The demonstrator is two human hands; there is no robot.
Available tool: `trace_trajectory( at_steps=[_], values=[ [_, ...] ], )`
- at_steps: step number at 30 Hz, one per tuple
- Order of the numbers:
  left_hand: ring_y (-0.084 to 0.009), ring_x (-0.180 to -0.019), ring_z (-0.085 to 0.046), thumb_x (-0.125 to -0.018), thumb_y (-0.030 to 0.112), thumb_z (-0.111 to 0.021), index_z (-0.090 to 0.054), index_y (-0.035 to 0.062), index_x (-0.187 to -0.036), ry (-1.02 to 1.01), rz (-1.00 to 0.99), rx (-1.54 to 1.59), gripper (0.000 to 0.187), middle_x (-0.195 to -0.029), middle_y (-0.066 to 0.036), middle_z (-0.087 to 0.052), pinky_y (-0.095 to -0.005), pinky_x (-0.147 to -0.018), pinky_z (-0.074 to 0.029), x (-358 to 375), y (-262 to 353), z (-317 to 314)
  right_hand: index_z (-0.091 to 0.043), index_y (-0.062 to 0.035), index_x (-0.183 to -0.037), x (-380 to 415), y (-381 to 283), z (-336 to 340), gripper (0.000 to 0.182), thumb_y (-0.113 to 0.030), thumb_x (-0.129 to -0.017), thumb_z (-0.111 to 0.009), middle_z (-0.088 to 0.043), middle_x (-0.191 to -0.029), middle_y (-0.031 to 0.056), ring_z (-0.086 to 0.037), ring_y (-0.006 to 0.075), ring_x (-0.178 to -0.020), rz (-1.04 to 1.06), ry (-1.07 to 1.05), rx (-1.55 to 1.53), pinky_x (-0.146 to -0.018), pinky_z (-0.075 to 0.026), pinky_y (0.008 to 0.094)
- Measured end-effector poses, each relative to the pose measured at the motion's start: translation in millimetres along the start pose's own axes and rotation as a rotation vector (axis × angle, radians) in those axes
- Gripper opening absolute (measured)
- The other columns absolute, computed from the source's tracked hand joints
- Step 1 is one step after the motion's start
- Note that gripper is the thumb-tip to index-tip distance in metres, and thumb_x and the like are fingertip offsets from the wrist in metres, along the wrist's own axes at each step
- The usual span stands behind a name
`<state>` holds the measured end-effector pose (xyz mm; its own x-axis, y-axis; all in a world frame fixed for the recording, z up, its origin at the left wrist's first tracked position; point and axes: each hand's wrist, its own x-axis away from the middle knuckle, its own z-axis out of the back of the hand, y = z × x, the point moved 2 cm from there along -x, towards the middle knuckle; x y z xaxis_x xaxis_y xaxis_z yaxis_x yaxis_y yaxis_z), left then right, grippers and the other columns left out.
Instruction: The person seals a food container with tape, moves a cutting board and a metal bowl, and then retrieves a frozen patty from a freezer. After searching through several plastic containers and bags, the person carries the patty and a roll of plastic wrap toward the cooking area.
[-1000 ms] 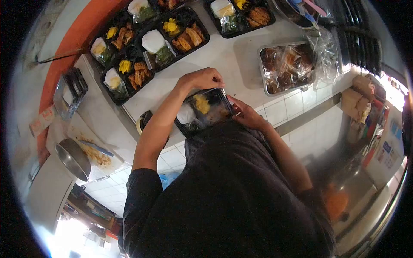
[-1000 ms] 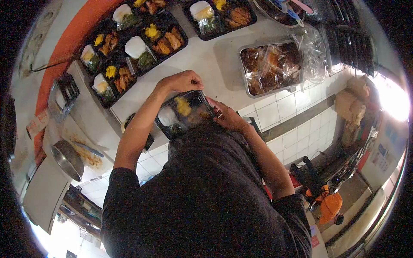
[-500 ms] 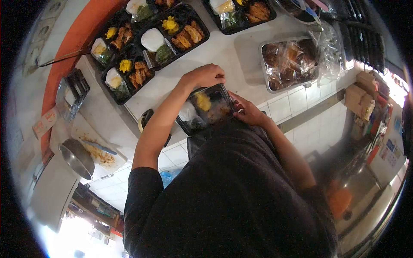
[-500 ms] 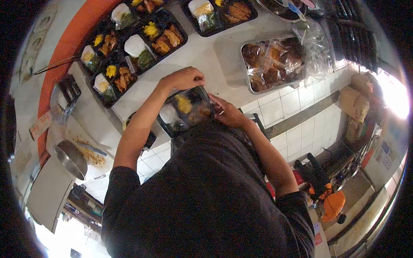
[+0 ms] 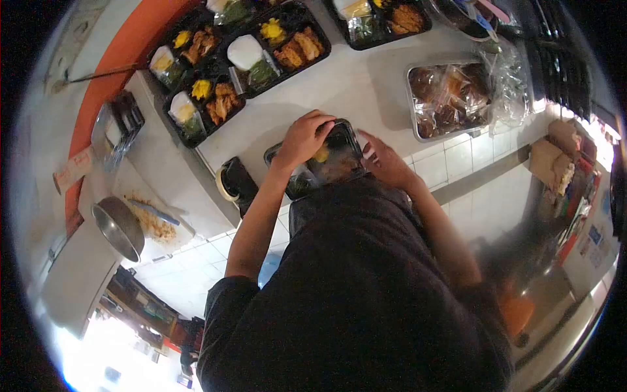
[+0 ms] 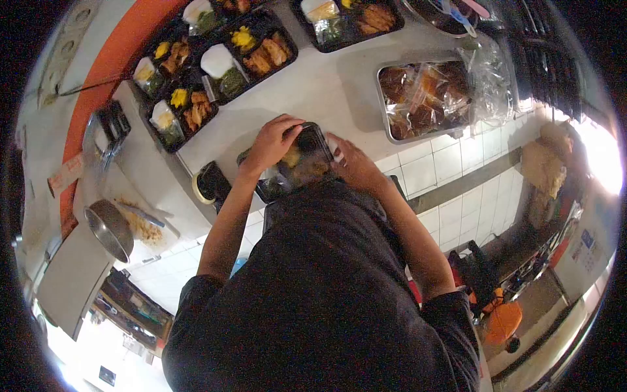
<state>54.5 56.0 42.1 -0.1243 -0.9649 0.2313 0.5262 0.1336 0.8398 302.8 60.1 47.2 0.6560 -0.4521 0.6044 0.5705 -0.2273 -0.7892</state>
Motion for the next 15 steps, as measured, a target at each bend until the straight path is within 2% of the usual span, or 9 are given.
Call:
trace_trajectory(
  at_steps=[2, 3, 5, 6, 8, 11, 13, 14, 15],
  values=[
    [-0.0364, -0.091, -0.066, -0.095, 0.024, -0.063, -0.069, 0.0034, -0.096, 0.029, 0.006, 0.068, 0.022, -0.106, -0.012, -0.068, -0.0442, -0.080, -0.053, 0, -8, -5, -0.038, -0.0156, -0.150, -11, -25, 8, 0.059, -0.018, -0.095, -0.060, -0.058, -0.109, 0.0169, -0.064, 0.0312, -0.090, 0.145, 0.251, 0.123, -0.082, -0.056, 0.0415],
    [-0.0367, -0.091, -0.066, -0.094, 0.022, -0.063, -0.070, 0.0032, -0.095, -0.002, -0.001, -0.027, 0.020, -0.104, -0.013, -0.068, -0.0447, -0.080, -0.053, -2, -15, -10, -0.038, -0.0156, -0.150, -21, -29, 8, 0.059, -0.018, -0.095, -0.060, -0.058, -0.109, 0.0169, -0.064, 0.0312, -0.090, 0.152, 0.254, 0.132, -0.082, -0.056, 0.0415],
    [-0.0370, -0.090, -0.065, -0.094, 0.020, -0.063, -0.070, 0.0030, -0.093, -0.023, -0.015, -0.126, 0.019, -0.101, -0.013, -0.068, -0.0453, -0.081, -0.052, -4, -22, -19, -0.055, -0.0101, -0.136, -42, -35, 9, 0.042, -0.022, -0.096, -0.058, -0.059, -0.104, 0.0189, -0.063, 0.0349, -0.091, 0.280, 0.350, 0.318, -0.081, -0.054, 0.0442],
    [-0.0382, -0.090, -0.064, -0.093, 0.017, -0.063, -0.070, 0.0025, -0.095, -0.008, -0.027, -0.113, 0.017, -0.099, -0.015, -0.066, -0.0451, -0.081, -0.052, -6, -21, -18, -0.055, -0.0101, -0.136, -48, -34, 10, 0.042, -0.022, -0.096, -0.058, -0.059, -0.104, 0.0189, -0.063, 0.0349, -0.091, 0.292, 0.354, 0.323, -0.081, -0.054, 0.0442],
    [-0.0393, -0.090, -0.062, -0.092, 0.014, -0.064, -0.071, 0.0020, -0.097, 0.017, -0.040, -0.107, 0.015, -0.097, -0.017, -0.064, -0.0449, -0.082, -0.051, -2, -22, -14, -0.065, -0.0059, -0.118, -57, -30, 7, 0.027, -0.016, -0.094, -0.057, -0.060, -0.102, 0.0196, -0.063, 0.0368, -0.094, 0.196, 0.371, 0.386, -0.084, -0.052, 0.0453],
    [-0.0365, -0.094, -0.063, -0.091, 0.015, -0.061, -0.070, 0.0031, -0.092, 0.057, -0.088, -0.291, 0.015, -0.095, -0.015, -0.065, -0.0467, -0.082, -0.051, 18, -15, 2, -0.067, -0.0048, -0.111, -58, -10, 9, 0.023, -0.011, -0.093, -0.055, -0.061, -0.102, 0.0192, -0.063, 0.0369, -0.095, 0.232, 0.405, 0.477, -0.084, -0.052, 0.0464],
    [-0.0365, -0.095, -0.062, -0.094, 0.016, -0.060, -0.070, 0.0038, -0.098, 0.329, -0.022, -0.346, 0.016, -0.098, -0.015, -0.064, -0.0460, -0.084, -0.050, 48, -14, 25, -0.067, -0.0049, -0.110, -56, -4, 6, 0.022, -0.012, -0.093, -0.056, -0.062, -0.102, 0.0191, -0.064, 0.0373, -0.093, 0.230, 0.417, 0.486, -0.084, -0.052, 0.0462],
    [-0.0365, -0.095, -0.062, -0.094, 0.016, -0.060, -0.070, 0.0038, -0.098, 0.336, -0.028, -0.348, 0.016, -0.098, -0.015, -0.064, -0.0460, -0.084, -0.050, 65, -15, 29, -0.068, -0.0049, -0.109, -55, -3, 6, 0.021, -0.012, -0.094, -0.056, -0.062, -0.102, 0.0191, -0.064, 0.0377, -0.092, 0.220, 0.428, 0.493, -0.083, -0.053, 0.0460],
    [-0.0359, -0.094, -0.062, -0.095, 0.016, -0.059, -0.070, 0.0041, -0.101, 0.486, 0.061, -0.436, 0.017, -0.099, -0.015, -0.064, -0.0449, -0.084, -0.050, 86, -20, 32, -0.068, -0.0049, -0.109, -56, -10, 5, 0.021, -0.012, -0.094, -0.056, -0.062, -0.102, 0.0191, -0.064, 0.0377, -0.092, 0.226, 0.428, 0.498, -0.083, -0.053, 0.0460]
  ],
)
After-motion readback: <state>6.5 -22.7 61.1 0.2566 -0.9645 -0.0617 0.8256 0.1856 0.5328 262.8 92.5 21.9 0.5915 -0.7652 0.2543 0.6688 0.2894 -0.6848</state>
